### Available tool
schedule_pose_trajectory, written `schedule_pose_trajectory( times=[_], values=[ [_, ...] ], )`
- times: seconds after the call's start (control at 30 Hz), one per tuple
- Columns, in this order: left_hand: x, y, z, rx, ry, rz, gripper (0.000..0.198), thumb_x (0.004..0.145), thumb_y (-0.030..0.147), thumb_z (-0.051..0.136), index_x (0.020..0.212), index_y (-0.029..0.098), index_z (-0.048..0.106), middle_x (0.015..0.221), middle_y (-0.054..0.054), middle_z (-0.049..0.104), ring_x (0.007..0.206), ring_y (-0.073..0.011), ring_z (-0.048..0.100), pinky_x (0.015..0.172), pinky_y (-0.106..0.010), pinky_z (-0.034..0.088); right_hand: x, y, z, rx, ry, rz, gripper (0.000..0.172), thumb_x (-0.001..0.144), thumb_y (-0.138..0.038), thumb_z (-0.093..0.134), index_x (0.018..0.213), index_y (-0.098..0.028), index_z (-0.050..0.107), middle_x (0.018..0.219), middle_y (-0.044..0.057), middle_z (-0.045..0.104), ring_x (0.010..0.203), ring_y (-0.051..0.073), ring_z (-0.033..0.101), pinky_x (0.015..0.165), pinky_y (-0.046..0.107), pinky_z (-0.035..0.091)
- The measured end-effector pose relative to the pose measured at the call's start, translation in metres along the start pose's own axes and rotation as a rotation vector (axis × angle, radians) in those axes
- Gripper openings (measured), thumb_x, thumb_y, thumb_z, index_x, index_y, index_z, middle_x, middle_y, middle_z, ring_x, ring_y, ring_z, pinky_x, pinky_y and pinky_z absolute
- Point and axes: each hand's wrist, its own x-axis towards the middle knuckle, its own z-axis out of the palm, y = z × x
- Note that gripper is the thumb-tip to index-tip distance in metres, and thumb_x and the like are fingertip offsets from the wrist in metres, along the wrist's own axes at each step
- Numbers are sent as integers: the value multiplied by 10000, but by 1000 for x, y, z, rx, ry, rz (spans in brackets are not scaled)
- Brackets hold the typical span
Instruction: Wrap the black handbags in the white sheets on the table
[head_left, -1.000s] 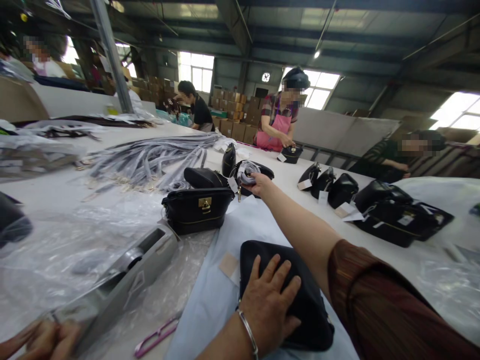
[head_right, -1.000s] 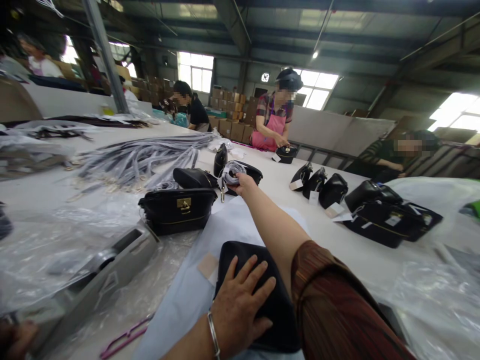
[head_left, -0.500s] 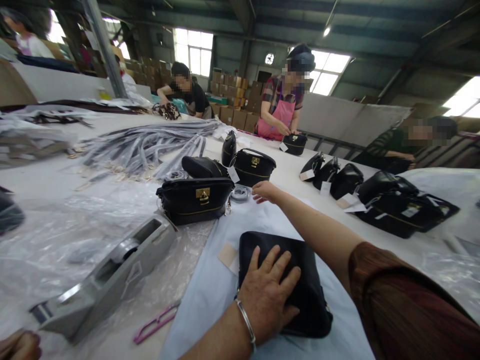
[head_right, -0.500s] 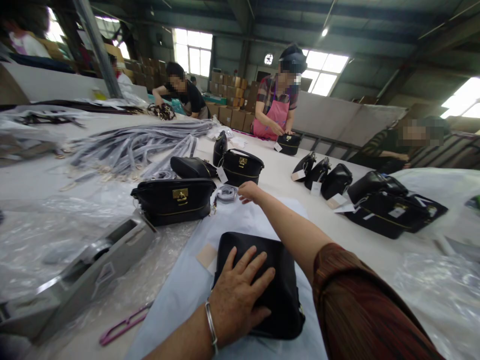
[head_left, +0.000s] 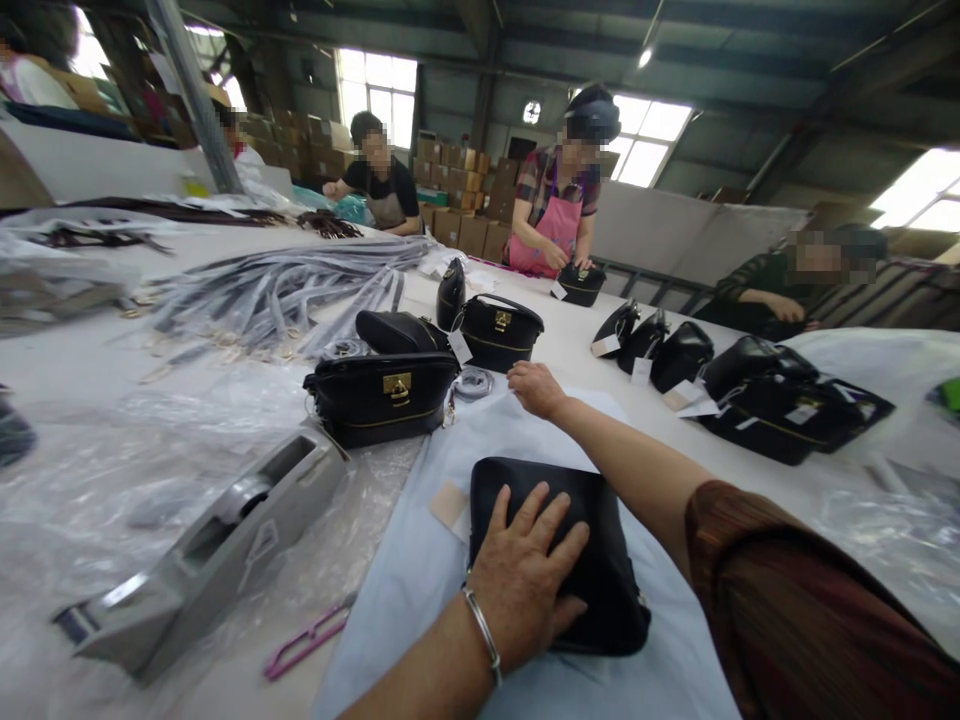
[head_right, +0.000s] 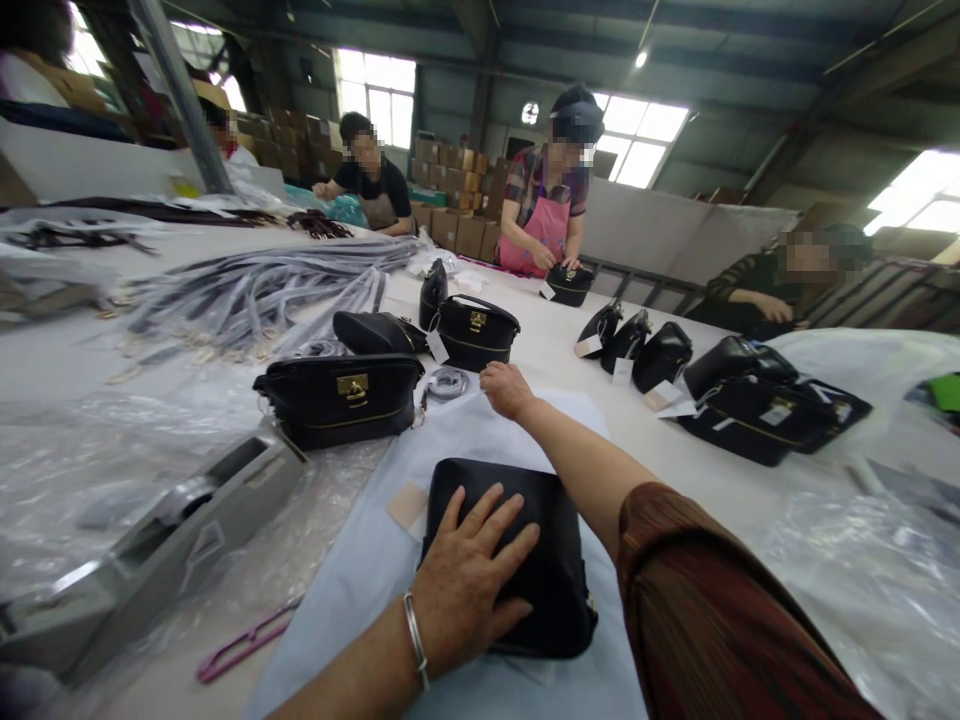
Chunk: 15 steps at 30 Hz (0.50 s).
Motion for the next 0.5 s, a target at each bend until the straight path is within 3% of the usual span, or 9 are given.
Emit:
schedule_pose_trajectory(
  times=[0.2,0.37,0.5],
  values=[
    [0,3,-8,-25,-5,11,737,880,550,686,1524,315,415,1654,-59,320,1540,-336,214,1221,-683,140,-21,-23,-61,118,87,179,268,924,-165,531,1144,-152,684,1107,138,717,1046,287,619,952,367,404],
    [0,5,-11,-14,10,11,755,857,534,719,1518,318,424,1650,-69,329,1533,-346,227,1208,-690,157,-62,-79,-120,71,42,146,248,953,-235,538,1170,-194,651,1072,118,724,996,286,646,878,351,420],
    [1,5,-11,14,35,27,753,844,545,724,1506,313,449,1624,-84,374,1516,-354,262,1210,-674,160,-104,-129,-146,-46,-39,109,190,957,-242,540,1105,-187,646,996,130,737,895,264,669,771,317,433]
  ],
)
